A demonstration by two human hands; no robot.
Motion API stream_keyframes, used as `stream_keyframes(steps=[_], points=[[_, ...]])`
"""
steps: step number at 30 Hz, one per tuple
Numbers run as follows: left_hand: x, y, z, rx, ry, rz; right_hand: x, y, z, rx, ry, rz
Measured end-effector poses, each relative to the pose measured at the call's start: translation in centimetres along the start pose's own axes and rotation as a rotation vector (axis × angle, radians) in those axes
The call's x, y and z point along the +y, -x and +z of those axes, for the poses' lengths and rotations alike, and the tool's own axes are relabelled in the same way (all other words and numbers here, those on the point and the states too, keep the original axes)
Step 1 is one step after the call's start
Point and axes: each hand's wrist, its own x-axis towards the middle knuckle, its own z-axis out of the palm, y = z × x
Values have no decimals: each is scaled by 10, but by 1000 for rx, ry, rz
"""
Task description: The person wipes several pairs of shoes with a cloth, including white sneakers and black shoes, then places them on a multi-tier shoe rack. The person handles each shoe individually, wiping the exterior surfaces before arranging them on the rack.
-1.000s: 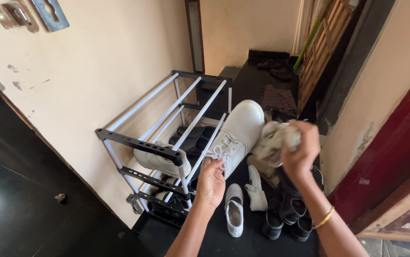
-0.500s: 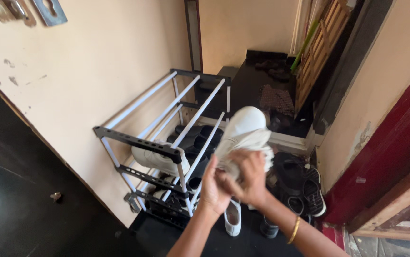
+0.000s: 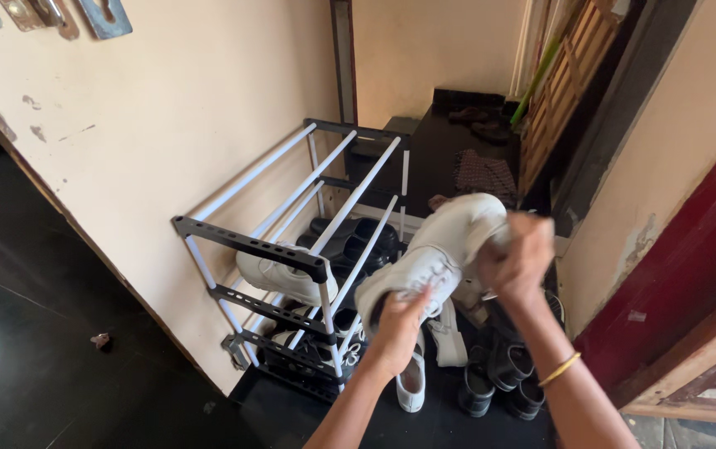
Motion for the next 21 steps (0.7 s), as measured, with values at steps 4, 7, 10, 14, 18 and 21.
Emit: stream_keyframes(steps=[4,7,10,14,18,21], points=[[-18,3,-5,11,-693,24,11,-28,-12,22,-204,496],[-35,3,-8,-91,-927,151,-18,-45,-18,2,-121,121],[-53,5,-2,-304,-1727,25,-81,-50,-5,-173,-461,-100],[-47,4,-6,-183,-1347,361,-123,-43,-7,-617,-588,-209],[-29,6,-15,-109,-1374,500,-113,-23,-4,-553,-577,-307],[-20,8,-21,-123,-1335,338,-92,-9,4,-464,-489,-374]])
